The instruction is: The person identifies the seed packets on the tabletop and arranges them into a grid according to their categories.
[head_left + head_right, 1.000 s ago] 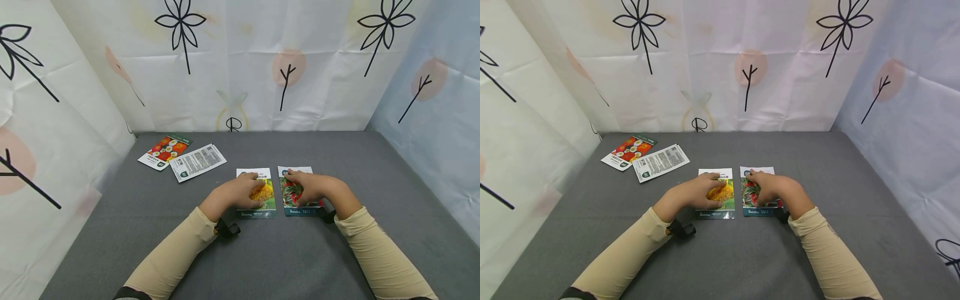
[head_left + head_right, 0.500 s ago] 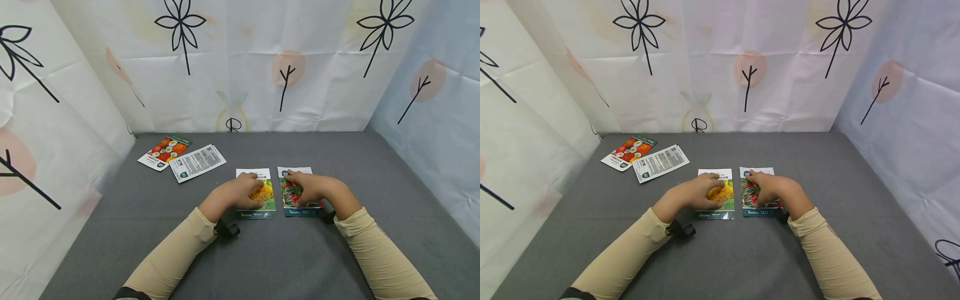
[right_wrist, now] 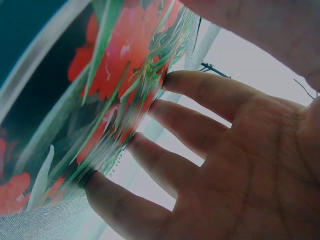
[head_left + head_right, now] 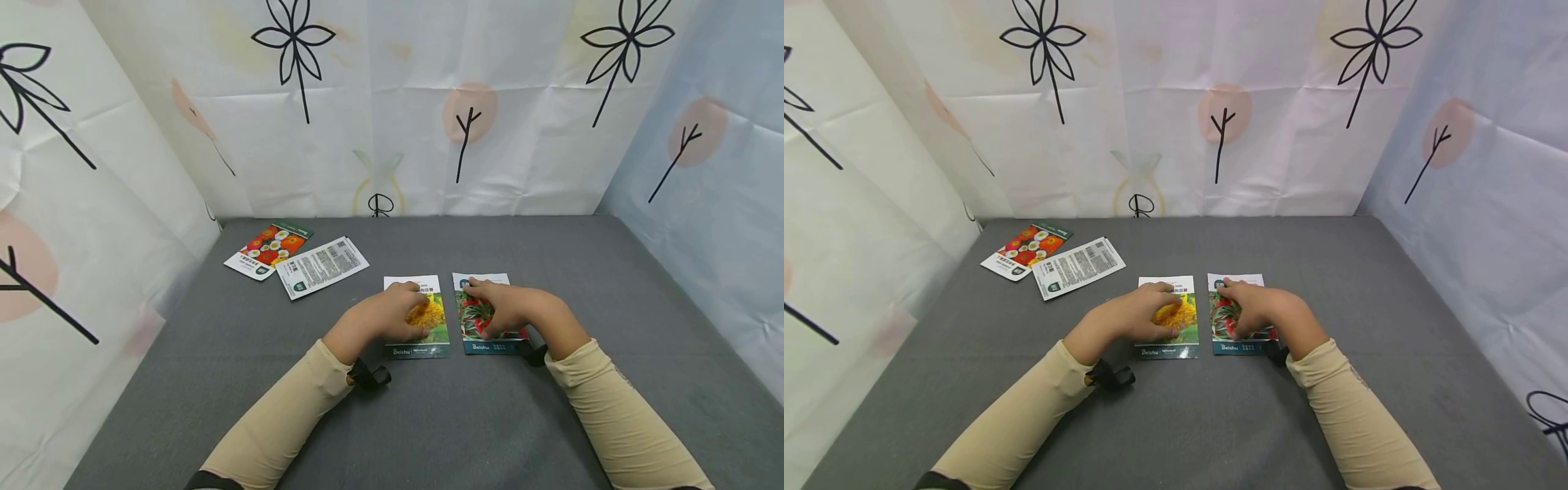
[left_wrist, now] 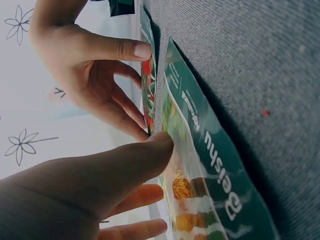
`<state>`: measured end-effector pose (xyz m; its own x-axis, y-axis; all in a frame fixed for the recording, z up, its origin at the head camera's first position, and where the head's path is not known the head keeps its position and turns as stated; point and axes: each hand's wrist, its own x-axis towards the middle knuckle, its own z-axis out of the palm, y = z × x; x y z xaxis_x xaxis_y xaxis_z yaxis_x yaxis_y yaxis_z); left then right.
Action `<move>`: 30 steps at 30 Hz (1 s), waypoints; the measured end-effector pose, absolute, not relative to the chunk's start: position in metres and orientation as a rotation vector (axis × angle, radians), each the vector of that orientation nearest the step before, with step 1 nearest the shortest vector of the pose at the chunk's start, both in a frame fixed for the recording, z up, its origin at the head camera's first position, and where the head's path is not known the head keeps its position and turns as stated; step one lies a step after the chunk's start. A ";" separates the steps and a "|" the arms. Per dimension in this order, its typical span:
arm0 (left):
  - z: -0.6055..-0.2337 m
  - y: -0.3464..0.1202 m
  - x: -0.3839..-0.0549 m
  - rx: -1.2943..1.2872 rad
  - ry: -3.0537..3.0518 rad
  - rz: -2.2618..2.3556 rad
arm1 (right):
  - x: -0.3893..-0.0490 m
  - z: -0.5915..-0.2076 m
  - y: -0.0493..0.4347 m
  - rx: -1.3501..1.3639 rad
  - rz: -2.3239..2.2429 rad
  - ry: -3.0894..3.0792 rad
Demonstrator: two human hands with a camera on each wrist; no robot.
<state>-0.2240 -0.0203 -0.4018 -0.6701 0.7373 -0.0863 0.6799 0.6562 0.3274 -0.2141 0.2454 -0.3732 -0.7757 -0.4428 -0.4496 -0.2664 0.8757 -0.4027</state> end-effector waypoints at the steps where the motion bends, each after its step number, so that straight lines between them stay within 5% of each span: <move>1: -0.401 -0.020 -0.224 1.162 2.663 0.409 | -0.214 -0.373 0.245 -0.513 -0.430 2.496; 30: -0.385 -0.033 -0.228 1.098 2.645 0.562 | -0.214 -0.373 0.246 -0.508 -0.435 2.491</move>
<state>-0.2280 -0.0330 -0.3854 -0.6956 0.7162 -0.0570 0.6312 0.6471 0.4276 -0.2141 0.2457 -0.3735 -0.7747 -0.4408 -0.4533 -0.2609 0.8759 -0.4058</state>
